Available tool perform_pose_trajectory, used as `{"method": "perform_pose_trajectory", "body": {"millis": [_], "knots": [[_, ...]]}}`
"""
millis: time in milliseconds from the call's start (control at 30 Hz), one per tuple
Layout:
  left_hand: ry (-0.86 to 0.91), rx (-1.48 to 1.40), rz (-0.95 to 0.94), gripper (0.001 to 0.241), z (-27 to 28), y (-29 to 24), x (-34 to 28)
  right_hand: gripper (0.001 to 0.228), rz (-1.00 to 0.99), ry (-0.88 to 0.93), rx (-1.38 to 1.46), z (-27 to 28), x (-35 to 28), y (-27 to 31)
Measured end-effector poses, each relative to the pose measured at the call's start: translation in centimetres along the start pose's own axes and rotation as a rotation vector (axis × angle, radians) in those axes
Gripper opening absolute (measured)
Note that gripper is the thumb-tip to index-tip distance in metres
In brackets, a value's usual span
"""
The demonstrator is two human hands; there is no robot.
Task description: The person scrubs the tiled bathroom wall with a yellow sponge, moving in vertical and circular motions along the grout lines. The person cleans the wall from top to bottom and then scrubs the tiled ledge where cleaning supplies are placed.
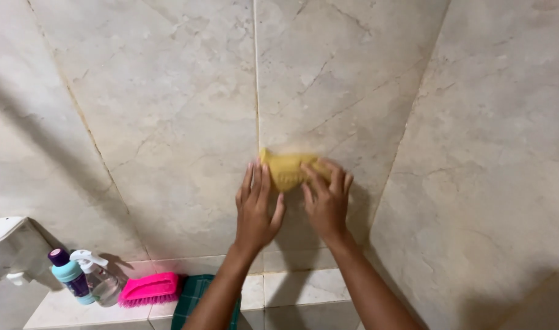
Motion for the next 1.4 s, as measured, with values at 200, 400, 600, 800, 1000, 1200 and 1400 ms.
{"method": "perform_pose_trajectory", "body": {"millis": [200,400,600,800,1000,1200,1400], "knots": [[-0.018,0.056,-0.068,0.073,1.4,-1.6,6.5,0.054,0.020,-0.060,0.036,2.6,6.0,-0.3],[0.041,0.090,-0.031,0.070,-0.9,-0.6,-1.4,0.048,-0.011,0.016,-0.045,0.1,-1.4,-1.6],[0.149,0.018,0.111,0.069,-4.9,0.6,-11.9,0.044,-0.085,0.097,-0.017,-1.5,-10.1,-1.9],[0.077,-0.061,0.117,0.071,-4.7,-2.0,-7.7,0.041,-0.122,0.115,-0.045,-0.6,-7.7,-3.2],[0.016,-0.077,-0.046,0.071,-4.7,-5.3,2.6,0.046,-0.091,-0.110,-0.233,3.0,0.6,-5.2],[0.007,-0.115,-0.049,0.072,-6.6,-7.0,2.3,0.044,-0.119,-0.072,-0.237,4.1,-0.4,-6.4],[0.203,-0.158,0.074,0.073,-9.4,-6.1,-8.6,0.042,-0.220,0.003,-0.270,1.7,-10.6,-6.4]]}}
Point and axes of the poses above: each hand's wrist, its own x-axis towards the middle knuckle, its own z-axis out of the back of the hand, y = z × x, the point moved 3 cm from there along x, towards the middle knuckle, and after that the axes turned 1 degree about x, right-handed, at the moved point
